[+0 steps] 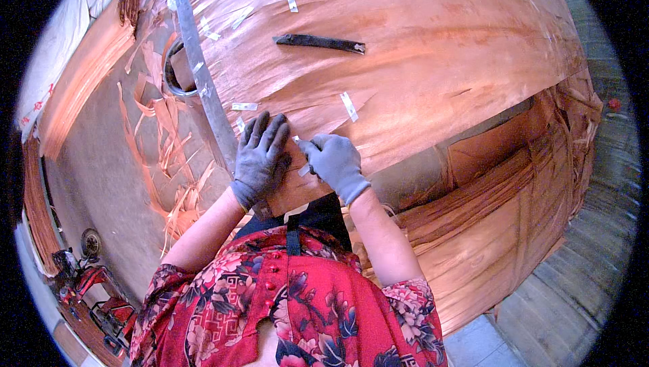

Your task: The person applies thin strips of wood veneer to a large, curved wooden surface. They smooth the veneer, cut it to fit the contours using a utility knife, and secure it with small white tabs.

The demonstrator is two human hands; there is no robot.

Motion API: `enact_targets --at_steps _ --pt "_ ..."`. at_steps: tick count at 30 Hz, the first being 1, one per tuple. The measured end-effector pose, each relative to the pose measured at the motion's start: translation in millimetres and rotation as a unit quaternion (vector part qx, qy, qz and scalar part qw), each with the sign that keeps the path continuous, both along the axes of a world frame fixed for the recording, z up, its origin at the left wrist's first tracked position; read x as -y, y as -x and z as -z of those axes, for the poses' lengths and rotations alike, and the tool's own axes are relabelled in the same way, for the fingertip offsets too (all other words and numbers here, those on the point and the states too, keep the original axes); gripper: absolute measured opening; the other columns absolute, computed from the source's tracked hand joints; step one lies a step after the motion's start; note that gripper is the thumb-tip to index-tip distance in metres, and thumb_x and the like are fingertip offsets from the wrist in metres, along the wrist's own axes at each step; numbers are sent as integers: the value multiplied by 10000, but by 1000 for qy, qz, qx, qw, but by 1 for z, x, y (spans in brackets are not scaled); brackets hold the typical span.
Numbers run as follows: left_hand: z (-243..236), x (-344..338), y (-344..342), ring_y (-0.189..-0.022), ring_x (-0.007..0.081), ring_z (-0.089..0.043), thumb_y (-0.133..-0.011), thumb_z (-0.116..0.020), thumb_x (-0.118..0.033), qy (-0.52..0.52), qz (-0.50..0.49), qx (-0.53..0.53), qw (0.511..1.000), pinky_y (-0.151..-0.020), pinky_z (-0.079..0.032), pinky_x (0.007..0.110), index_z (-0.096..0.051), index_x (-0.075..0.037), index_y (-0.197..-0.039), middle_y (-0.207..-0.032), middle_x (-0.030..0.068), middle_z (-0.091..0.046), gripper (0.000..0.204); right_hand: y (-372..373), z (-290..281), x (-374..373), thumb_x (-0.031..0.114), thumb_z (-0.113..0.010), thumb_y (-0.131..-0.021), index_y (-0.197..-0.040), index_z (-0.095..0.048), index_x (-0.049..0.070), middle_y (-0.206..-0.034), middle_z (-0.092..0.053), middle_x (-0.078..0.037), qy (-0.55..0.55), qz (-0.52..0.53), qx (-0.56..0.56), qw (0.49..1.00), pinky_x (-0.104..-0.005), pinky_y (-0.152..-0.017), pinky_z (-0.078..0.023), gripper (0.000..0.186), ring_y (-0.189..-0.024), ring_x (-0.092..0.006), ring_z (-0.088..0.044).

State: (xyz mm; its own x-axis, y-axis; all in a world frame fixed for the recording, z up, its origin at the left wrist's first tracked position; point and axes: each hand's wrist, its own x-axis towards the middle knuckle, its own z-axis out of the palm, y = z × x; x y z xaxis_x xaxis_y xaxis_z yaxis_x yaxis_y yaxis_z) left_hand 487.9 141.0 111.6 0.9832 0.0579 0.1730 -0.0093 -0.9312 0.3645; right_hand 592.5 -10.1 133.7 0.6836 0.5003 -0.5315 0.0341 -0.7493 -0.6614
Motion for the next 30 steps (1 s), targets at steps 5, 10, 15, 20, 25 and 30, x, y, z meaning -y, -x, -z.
enact_targets --at_steps 5,10,15,20,25,30 --pt "7 2 -2 -1280 389 -358 -786 -550 -261 -108 33 0 994 -1059 -254 528 -541 -284 -1246 -1383 110 -414 461 -5 0 -1 529 -553 -822 -705 -689 86 -742 -668 -142 86 -60 90 990 -402 -673 -515 479 -759 -320 -656" --pt "4 3 -3 -1280 387 -352 -780 -555 -247 -80 22 -16 996 -1060 -251 525 -555 -274 -1237 -1390 116 -403 458 -14 -14 3 567 -531 -826 -768 -700 86 -791 -672 -162 263 -125 121 949 -423 -698 -521 513 -838 -341 -656" --pt "-13 -2 -5 -1292 409 -325 -759 -601 -211 -30 47 -50 997 -1063 -233 536 -483 -187 -1317 -1394 136 -392 570 -22 -19 18 554 -513 -846 -807 -688 95 -760 -678 -116 245 -136 55 958 -408 -713 -516 493 -819 -296 -660" --pt "-12 15 -43 -1306 420 -297 -740 -623 -167 -35 5 77 996 -1075 -218 513 -376 -10 -1354 -1383 169 -390 680 -28 -12 33 459 -519 -860 -783 -661 86 -716 -667 -106 151 -178 -6 972 -404 -687 -508 406 -748 -283 -653" --pt "16 49 -86 -1328 386 -280 -784 -596 -347 30 48 39 998 -1113 -177 492 -376 11 -1341 -1422 190 -345 698 -4 4 49 255 -575 -802 -749 -622 77 -690 -642 -150 109 -161 220 956 -421 -615 -507 191 -664 -336 -637" --pt "12 55 -90 -1353 377 -242 -750 -652 -364 -18 28 7 999 -1113 -162 504 -347 32 -1346 -1434 194 -327 778 40 -3 45 245 -553 -807 -716 -601 97 -694 -638 -151 41 -100 207 972 -463 -587 -499 181 -668 -344 -638"
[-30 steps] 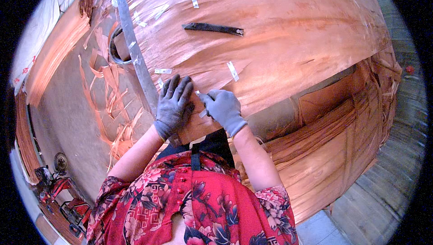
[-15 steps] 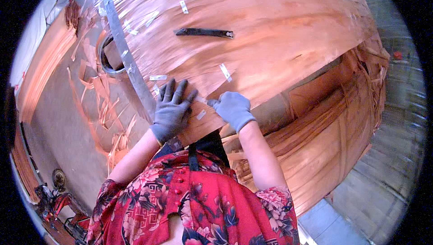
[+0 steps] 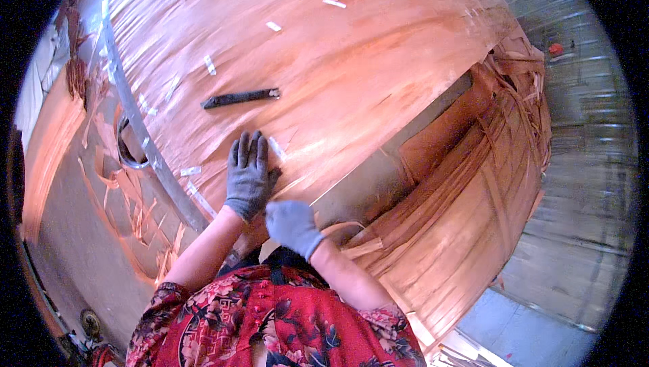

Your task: The person applies thin strips of wood veneer to a large, curved wooden surface. They smooth the veneer, cut it to fit the contours using a utility knife, and secure it with small white tabs.

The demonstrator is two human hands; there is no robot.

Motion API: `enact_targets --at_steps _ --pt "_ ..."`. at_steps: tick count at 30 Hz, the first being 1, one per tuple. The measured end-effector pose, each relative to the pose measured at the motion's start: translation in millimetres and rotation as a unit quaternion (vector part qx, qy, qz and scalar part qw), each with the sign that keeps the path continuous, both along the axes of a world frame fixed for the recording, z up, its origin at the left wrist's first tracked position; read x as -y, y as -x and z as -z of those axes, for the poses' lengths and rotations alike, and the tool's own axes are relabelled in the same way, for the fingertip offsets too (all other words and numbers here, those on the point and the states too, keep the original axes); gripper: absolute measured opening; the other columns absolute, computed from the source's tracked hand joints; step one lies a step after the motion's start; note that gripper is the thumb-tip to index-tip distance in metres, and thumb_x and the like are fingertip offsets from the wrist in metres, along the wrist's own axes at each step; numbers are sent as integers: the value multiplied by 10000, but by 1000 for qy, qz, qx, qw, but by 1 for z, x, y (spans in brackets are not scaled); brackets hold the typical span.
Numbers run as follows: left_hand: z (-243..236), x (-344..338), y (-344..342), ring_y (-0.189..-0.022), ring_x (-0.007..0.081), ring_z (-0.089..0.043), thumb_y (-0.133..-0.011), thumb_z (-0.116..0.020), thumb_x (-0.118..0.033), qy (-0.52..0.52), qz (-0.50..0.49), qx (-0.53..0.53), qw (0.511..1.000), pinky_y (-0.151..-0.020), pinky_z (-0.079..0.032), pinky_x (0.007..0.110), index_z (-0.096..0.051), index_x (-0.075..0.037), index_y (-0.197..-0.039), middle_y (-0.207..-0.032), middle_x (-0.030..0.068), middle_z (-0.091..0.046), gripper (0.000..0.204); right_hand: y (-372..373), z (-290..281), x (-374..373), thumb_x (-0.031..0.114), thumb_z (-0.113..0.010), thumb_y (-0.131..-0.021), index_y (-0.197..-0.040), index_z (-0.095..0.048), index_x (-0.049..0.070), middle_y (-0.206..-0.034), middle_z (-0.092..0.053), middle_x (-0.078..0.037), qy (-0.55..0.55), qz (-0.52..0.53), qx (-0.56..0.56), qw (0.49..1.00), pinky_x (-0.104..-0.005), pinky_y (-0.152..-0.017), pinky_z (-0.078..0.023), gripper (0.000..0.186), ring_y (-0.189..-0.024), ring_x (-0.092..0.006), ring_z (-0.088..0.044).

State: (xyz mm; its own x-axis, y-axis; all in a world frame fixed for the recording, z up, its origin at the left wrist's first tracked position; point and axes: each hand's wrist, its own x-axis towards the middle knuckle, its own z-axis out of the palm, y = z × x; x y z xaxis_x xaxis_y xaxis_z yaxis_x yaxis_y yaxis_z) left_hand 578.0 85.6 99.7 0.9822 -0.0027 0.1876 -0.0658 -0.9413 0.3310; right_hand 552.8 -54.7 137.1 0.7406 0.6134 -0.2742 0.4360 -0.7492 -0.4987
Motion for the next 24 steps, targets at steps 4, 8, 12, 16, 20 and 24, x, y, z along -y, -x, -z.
enact_targets --at_steps 4,8,12,16,20,24 --pt "1 -4 -1 -1345 395 -254 -743 -662 -383 -9 -5 14 1000 -1106 -183 512 -378 20 -1332 -1414 220 -344 767 30 -5 21 362 -507 -900 -728 -605 91 -639 -606 -182 -79 -16 -65 995 -480 -573 -477 335 -647 -352 -620" --pt "4 -14 37 -1349 415 -230 -744 -650 -454 12 -1 46 999 -1109 -166 527 -293 43 -1370 -1411 272 -316 876 7 8 81 304 -538 -917 -814 -630 58 -617 -612 -128 -134 118 -186 966 -380 -508 -470 282 -548 -248 -617" --pt "2 -23 73 -1367 440 -171 -759 -592 -552 -48 -84 -36 995 -1115 -106 536 -236 50 -1400 -1463 272 -222 948 -16 15 130 227 -542 -925 -834 -636 31 -616 -602 -17 -209 262 -309 890 -241 -462 -420 236 -525 -80 -547" --pt "-9 -30 86 -1368 423 -183 -747 -607 -540 -57 -106 -43 992 -1119 -104 521 -253 49 -1399 -1454 269 -242 948 -30 4 137 238 -548 -927 -826 -626 38 -616 -579 -5 -205 241 -350 882 -205 -452 -398 238 -522 -46 -524" --pt "-37 -6 67 -1316 413 -268 -723 -661 -467 -7 -151 1 989 -1122 -143 482 -287 49 -1382 -1440 213 -288 918 -43 -3 137 237 -551 -929 -831 -622 42 -631 -584 -8 -224 229 -354 879 -205 -457 -408 230 -535 -51 -543" --pt "-37 31 7 -1321 363 -284 -754 -605 -508 -17 28 104 994 -1126 -121 491 -353 -28 -1372 -1468 190 -269 822 -55 2 147 214 -543 -931 -863 -620 27 -672 -598 -13 -228 248 -338 879 -208 -464 -416 213 -541 -58 -536"
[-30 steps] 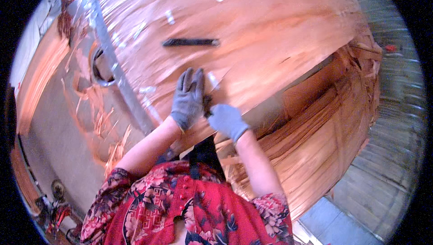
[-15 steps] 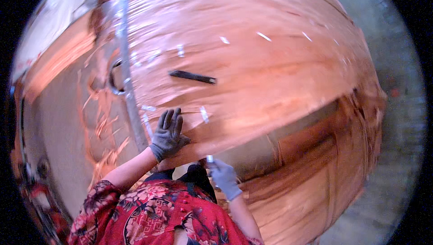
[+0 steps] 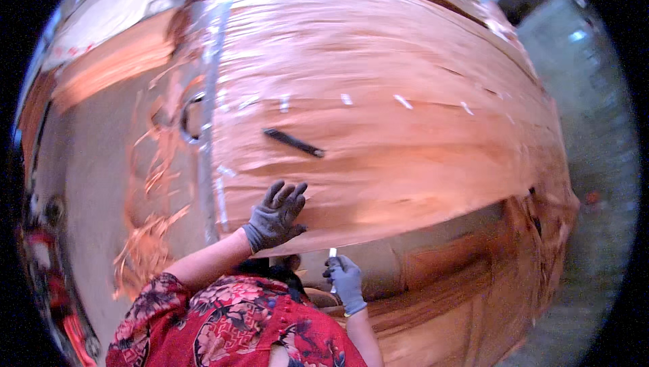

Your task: The person applies thin strips of wood veneer to a large, curved wooden surface. They smooth the veneer, cut it to fit the contours using a utility knife, and secure it with small white tabs.

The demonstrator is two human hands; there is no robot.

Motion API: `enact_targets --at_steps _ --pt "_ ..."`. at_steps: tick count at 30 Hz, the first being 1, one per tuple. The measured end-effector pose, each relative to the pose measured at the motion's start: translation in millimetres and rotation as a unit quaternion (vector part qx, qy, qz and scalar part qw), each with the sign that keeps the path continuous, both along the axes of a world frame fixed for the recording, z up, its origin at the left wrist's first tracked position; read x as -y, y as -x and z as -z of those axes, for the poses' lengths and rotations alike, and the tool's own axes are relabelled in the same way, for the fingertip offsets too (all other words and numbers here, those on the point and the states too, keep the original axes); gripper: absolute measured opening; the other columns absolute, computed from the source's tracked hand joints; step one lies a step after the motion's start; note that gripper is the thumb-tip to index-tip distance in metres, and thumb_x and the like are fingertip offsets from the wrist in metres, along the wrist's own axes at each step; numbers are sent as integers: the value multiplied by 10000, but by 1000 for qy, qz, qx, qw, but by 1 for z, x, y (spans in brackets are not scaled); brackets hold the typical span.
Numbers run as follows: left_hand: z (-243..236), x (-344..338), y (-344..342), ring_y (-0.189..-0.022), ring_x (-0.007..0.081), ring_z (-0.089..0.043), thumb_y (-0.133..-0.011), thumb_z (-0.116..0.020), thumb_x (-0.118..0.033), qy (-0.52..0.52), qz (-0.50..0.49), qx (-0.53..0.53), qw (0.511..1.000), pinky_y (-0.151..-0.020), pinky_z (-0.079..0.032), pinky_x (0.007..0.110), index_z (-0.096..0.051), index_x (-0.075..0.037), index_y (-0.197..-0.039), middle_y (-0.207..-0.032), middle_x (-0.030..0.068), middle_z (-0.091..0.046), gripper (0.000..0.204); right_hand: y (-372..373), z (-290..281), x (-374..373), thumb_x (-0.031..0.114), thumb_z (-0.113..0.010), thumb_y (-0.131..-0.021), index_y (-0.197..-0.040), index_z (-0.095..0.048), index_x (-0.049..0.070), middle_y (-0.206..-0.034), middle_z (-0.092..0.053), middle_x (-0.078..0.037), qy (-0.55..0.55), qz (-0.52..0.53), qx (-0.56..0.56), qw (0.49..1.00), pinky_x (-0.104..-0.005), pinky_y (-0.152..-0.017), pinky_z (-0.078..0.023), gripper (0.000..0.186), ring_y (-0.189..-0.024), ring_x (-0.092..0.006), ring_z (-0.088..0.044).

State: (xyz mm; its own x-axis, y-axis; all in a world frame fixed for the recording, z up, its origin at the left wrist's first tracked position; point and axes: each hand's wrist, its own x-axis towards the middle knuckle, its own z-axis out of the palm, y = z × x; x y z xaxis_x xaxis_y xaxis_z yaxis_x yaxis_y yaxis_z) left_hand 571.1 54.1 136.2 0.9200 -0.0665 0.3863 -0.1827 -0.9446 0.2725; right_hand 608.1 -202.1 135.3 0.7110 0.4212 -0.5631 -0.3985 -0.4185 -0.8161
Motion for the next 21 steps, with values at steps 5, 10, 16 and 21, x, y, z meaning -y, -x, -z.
enact_targets --at_steps 5,10,16,21 --pt "37 -3 -13 -1370 330 -221 -818 -495 -542 -44 24 -150 987 -1130 -50 523 -379 -72 -1381 -1482 164 -260 742 -7 -3 11 226 -549 -923 -883 -638 26 -664 -608 -12 49 16 34 998 -236 -501 -444 222 -555 -69 -546" --pt "45 -36 -67 -1278 427 -307 -765 -575 -198 -13 -113 15 993 -1078 -185 559 -387 -25 -1343 -1335 211 -397 633 5 3 79 236 -545 -921 -855 -622 14 -669 -604 -23 102 134 10 986 -233 -509 -462 244 -552 -90 -575" --pt "32 -87 -118 -1320 381 -321 -825 -535 -98 -144 -93 27 985 -1072 -245 537 -453 -38 -1313 -1280 133 -504 499 7 3 135 229 -509 -933 -842 -606 10 -646 -618 -55 97 243 -30 965 -250 -500 -476 256 -528 -106 -576" --pt "35 -78 -126 -1314 367 -350 -853 -555 -126 -178 -148 10 973 -1047 -316 492 -430 -55 -1352 -1260 109 -531 520 -5 22 196 232 -504 -933 -839 -615 21 -645 -624 -56 99 287 -64 951 -267 -511 -472 257 -530 -110 -568"
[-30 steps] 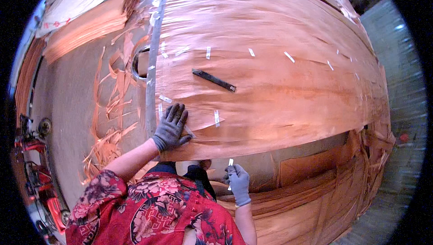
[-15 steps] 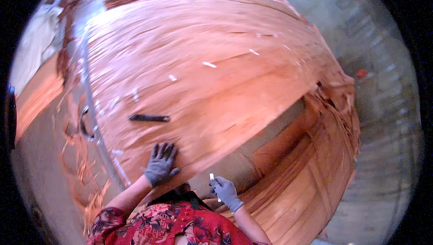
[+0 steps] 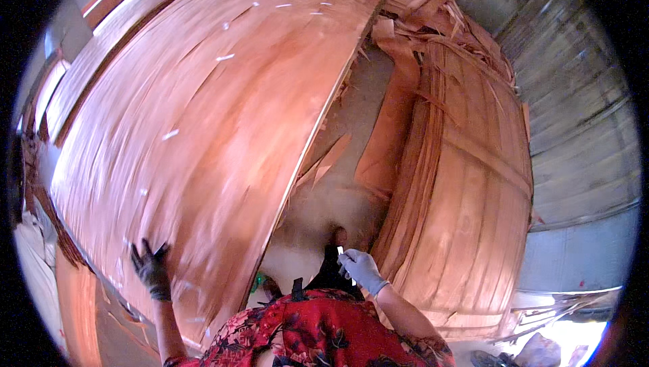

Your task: The person applies thin strips of wood veneer to a large, curved wooden surface. They smooth the veneer, cut it to fit the contours using a utility knife, and secure it with small white tabs.

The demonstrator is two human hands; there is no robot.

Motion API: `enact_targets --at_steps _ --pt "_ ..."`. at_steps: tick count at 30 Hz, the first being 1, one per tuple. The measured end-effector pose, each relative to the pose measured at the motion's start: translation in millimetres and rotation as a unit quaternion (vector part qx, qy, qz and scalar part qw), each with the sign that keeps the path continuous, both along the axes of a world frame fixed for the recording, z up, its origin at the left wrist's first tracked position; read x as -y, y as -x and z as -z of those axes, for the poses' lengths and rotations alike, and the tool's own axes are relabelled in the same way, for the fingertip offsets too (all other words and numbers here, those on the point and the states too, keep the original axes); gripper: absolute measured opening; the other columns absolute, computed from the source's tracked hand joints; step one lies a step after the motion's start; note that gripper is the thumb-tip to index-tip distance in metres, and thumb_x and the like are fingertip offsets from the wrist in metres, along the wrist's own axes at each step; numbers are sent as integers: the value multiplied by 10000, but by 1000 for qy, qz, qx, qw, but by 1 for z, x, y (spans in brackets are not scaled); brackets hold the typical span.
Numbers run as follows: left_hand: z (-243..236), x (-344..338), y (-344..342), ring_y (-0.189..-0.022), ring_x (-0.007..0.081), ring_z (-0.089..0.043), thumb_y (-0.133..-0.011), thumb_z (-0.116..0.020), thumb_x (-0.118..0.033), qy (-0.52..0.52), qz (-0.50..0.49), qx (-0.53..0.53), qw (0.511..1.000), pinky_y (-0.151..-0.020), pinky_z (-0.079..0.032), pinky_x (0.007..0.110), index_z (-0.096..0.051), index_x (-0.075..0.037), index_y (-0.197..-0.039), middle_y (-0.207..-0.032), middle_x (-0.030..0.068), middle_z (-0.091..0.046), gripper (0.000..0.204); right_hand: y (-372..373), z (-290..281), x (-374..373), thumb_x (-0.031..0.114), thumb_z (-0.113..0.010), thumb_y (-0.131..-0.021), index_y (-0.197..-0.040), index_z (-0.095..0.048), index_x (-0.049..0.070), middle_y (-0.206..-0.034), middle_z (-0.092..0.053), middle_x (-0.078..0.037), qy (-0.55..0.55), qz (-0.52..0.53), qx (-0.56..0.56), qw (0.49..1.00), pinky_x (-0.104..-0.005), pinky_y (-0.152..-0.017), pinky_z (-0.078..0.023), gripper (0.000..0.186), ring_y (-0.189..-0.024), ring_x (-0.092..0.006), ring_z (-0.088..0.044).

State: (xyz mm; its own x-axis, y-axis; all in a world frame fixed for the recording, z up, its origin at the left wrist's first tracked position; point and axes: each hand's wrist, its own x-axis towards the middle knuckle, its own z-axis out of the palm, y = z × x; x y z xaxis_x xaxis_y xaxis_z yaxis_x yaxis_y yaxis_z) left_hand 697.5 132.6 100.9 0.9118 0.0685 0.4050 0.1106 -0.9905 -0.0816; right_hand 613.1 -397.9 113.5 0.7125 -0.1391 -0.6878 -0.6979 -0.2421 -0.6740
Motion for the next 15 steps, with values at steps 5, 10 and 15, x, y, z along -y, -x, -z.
enact_targets --at_steps 5,10,15 --pt "-25 10 -6 -856 350 -589 -707 -537 -27 -164 -112 -171 965 -739 -486 438 -484 -97 -1318 -1103 181 -580 617 -32 43 110 246 -511 -935 -848 -611 32 -659 -628 -60 -32 81 19 996 -248 -465 -462 252 -511 -107 -572" --pt "-48 86 -30 -758 341 -588 -659 -516 -6 -95 -190 -114 971 -672 -475 458 -525 -130 -1276 -891 165 -588 629 -85 59 232 218 -511 -934 -833 -596 21 -632 -591 -38 -60 222 51 972 -245 -449 -426 237 -491 -103 -538" --pt "-58 189 -114 -726 342 -581 -666 -507 2 -76 -169 -76 980 -635 -468 459 -536 -126 -1264 -866 156 -586 612 -190 55 316 213 -542 -917 -820 -601 35 -616 -576 -18 -40 214 79 973 -247 -443 -422 211 -492 -97 -539"
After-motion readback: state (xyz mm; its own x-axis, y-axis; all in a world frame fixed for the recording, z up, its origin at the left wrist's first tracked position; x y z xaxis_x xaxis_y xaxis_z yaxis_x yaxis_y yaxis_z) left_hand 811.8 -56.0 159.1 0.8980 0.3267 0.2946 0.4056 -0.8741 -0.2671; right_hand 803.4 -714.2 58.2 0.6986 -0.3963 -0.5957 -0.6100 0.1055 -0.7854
